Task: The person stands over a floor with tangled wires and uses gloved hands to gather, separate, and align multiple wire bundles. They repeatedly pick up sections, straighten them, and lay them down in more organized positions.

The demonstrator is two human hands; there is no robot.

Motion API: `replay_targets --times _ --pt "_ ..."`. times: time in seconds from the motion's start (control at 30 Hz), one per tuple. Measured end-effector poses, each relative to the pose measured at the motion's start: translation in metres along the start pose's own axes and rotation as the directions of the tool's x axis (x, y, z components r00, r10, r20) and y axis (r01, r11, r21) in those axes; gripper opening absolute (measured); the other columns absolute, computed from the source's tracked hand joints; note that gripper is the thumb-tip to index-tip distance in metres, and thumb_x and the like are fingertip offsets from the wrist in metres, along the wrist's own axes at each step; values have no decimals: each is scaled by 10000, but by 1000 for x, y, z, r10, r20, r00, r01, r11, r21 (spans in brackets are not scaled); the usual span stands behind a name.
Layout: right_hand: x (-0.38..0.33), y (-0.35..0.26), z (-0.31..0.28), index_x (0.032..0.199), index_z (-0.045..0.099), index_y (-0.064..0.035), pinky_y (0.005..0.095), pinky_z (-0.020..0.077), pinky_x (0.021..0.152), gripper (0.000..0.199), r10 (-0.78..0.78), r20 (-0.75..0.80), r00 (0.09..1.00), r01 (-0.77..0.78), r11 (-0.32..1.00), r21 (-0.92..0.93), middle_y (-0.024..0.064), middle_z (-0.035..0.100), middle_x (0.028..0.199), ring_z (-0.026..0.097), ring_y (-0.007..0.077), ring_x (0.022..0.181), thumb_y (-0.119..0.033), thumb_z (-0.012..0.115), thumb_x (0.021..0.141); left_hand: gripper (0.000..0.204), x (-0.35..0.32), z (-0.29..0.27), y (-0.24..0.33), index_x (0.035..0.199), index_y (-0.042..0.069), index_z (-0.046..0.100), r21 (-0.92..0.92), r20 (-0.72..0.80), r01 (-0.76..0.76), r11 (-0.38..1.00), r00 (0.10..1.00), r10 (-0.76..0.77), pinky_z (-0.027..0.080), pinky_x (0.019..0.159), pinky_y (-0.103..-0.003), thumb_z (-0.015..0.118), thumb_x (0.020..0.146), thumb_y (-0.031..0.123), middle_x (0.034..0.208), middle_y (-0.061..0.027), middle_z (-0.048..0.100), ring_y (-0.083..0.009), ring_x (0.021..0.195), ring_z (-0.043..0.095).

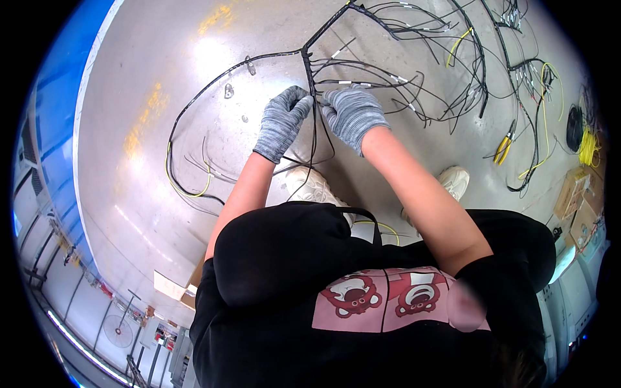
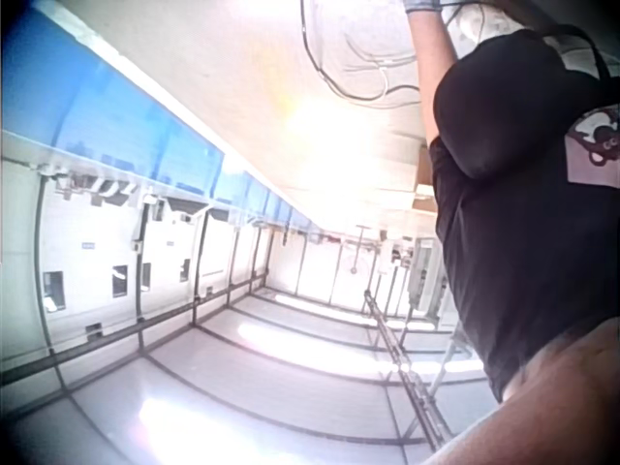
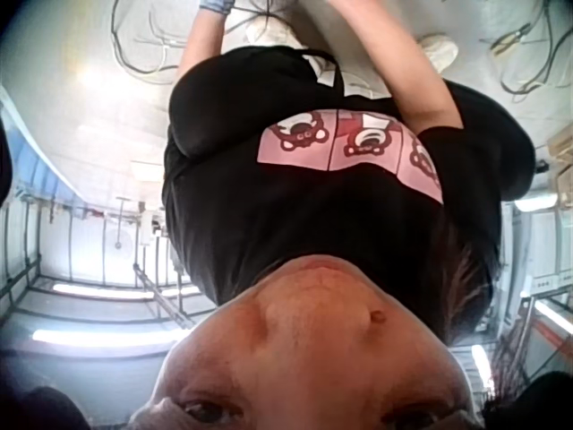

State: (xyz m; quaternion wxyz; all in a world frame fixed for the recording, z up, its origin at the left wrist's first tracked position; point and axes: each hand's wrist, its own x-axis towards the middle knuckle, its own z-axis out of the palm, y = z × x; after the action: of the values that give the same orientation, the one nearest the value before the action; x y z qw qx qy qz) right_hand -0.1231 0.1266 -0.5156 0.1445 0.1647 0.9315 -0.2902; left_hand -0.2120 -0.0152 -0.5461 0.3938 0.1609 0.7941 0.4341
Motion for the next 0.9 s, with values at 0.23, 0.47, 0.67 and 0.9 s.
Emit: replay_targets --times 0.23,0.47,0.67,0.9 --pt "7 2 -14 862 625 -114 400 442 738 165 -62 -73 995 40 962 -269 95 627 830 572 281 842 -249 563 789 137 -3 6 6 841 -1 606 4 -13 44 999 999 -44 413 581 -192 641 812 129 686 12 569 -35 627 466" --pt "-32 -27 4 936 607 -95 364 454 760 174 -34 -301 953 22 999 -45 104 590 942 570 231 846 -192 561 800 187 -1 0 9 837 3 603 13 -72 37 999 997 -36 445 574 -249 635 803 184 663 -48 596 -88 587 507" --pt "-6 -5 41 821 610 -63 273 412 570 172 372 274 887 -385 267 883 42 572 686 521 149 598 -233 589 832 171 -4 -1 14 861 -5 593 75 -79 -36 997 996 42 444 599 -235 621 819 158 692 -42 595 -84 625 509" --pt "20 -6 49 781 617 -82 209 353 367 145 315 386 867 -409 5 913 -7 544 567 453 76 421 -222 625 819 220 -21 -9 50 896 63 567 714 -4 -91 694 991 134 476 629 -391 508 867 273 795 -163 616 -318 713 604"
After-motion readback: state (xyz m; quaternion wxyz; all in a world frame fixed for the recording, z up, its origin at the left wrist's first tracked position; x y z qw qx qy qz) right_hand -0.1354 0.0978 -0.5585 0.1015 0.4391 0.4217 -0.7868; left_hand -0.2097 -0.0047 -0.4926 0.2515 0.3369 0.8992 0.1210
